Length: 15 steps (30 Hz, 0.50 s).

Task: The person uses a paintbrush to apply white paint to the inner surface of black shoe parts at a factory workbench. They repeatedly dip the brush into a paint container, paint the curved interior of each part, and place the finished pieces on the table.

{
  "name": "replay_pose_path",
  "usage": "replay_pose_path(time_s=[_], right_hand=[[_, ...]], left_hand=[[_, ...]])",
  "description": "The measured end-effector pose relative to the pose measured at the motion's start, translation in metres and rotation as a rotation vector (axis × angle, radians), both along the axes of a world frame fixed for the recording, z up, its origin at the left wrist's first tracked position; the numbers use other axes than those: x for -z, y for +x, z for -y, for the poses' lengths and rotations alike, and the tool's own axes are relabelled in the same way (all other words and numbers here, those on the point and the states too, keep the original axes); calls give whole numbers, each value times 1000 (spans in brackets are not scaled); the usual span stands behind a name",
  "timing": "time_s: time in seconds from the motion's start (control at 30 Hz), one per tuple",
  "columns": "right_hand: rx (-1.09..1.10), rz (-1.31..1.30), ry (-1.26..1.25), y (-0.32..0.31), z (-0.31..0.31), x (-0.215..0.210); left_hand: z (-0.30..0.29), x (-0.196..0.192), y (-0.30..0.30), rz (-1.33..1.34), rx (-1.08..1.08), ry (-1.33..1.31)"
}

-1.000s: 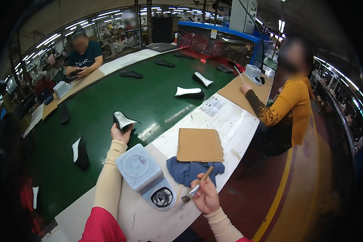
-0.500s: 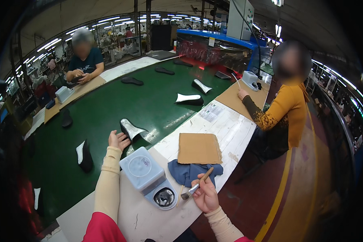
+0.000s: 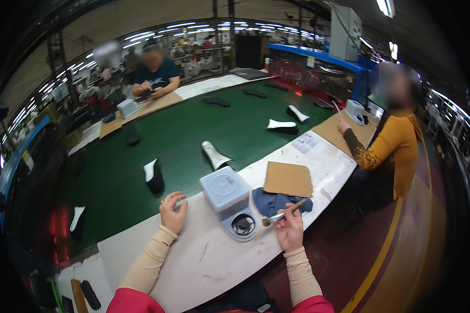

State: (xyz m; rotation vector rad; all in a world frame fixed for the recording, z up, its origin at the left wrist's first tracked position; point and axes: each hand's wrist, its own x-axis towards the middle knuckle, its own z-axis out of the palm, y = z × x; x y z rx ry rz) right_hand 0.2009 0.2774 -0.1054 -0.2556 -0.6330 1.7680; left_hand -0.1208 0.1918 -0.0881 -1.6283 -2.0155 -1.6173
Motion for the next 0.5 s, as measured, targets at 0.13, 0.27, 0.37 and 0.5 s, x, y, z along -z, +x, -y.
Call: replay_pose_path(time_s=[0.13, 0.27, 0.37, 0.5], right_hand=[[18, 97, 4, -3, -1, -5], [-21, 136, 62, -12, 9, -35], [-72, 158, 135, -35, 24, -68], [-290, 301, 209, -109, 56, -84]], left_hand=[[44, 7, -5, -80, -45, -161], [72, 15, -10, -232, -162, -378], [75, 14, -15, -243, -181, -419], [72, 9, -19, -155, -129, -540]])
